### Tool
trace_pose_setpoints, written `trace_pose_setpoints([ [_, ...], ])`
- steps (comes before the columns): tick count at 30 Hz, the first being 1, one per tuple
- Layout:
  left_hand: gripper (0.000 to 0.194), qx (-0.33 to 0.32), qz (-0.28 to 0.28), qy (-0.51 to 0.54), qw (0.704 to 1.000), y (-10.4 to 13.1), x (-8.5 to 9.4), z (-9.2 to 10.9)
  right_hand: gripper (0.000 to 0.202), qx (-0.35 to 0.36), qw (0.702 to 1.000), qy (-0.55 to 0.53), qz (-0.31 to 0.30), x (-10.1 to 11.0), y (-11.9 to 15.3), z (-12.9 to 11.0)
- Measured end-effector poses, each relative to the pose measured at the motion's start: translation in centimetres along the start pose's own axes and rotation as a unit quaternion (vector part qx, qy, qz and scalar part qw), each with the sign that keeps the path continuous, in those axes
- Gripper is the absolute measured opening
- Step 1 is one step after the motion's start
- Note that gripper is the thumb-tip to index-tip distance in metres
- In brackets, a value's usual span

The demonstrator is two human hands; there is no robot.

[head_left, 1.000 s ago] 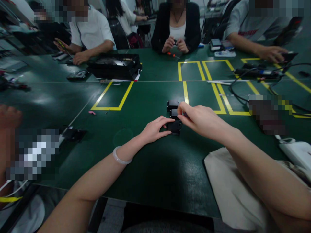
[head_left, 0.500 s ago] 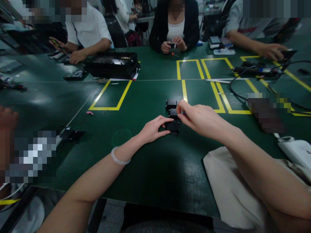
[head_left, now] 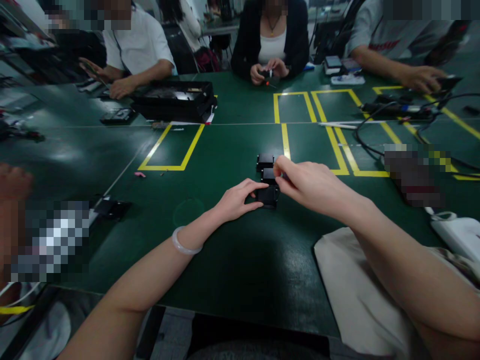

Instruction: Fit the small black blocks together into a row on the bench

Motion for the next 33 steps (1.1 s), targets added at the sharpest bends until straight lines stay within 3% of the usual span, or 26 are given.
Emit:
trace_pose_setpoints([
  [15,0.045,0.002,-0.004,0.001,1.000,0.02,0.11,0.14,0.024,0.000,1.000,0.011,-0.008,-0.04,-0.09,0.37],
  [22,0.045,0.002,-0.006,-0.001,1.000,-0.02,0.10,0.14,0.018,0.008,0.999,-0.034,-0.012,0.02,0.03,0.24],
  [29,0.045,0.003,-0.001,-0.006,1.000,0.04,-0.02,-0.03,0.024,0.003,1.000,0.013,-0.020,0.17,-0.01,0.14],
  [33,0.045,0.001,0.000,-0.004,1.000,0.06,0.00,0.05,0.021,0.011,0.999,-0.025,-0.019,0.12,0.05,0.00],
])
Point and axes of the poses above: each hand's wrist, its own y-axis away from the middle knuckle, its own x-axis out of the back of the hand, z = x × y, the point moved 4 cm from there along -y, towards the middle knuckle, and after that the axes turned 9 degrees about z, right-handed, at the moved point
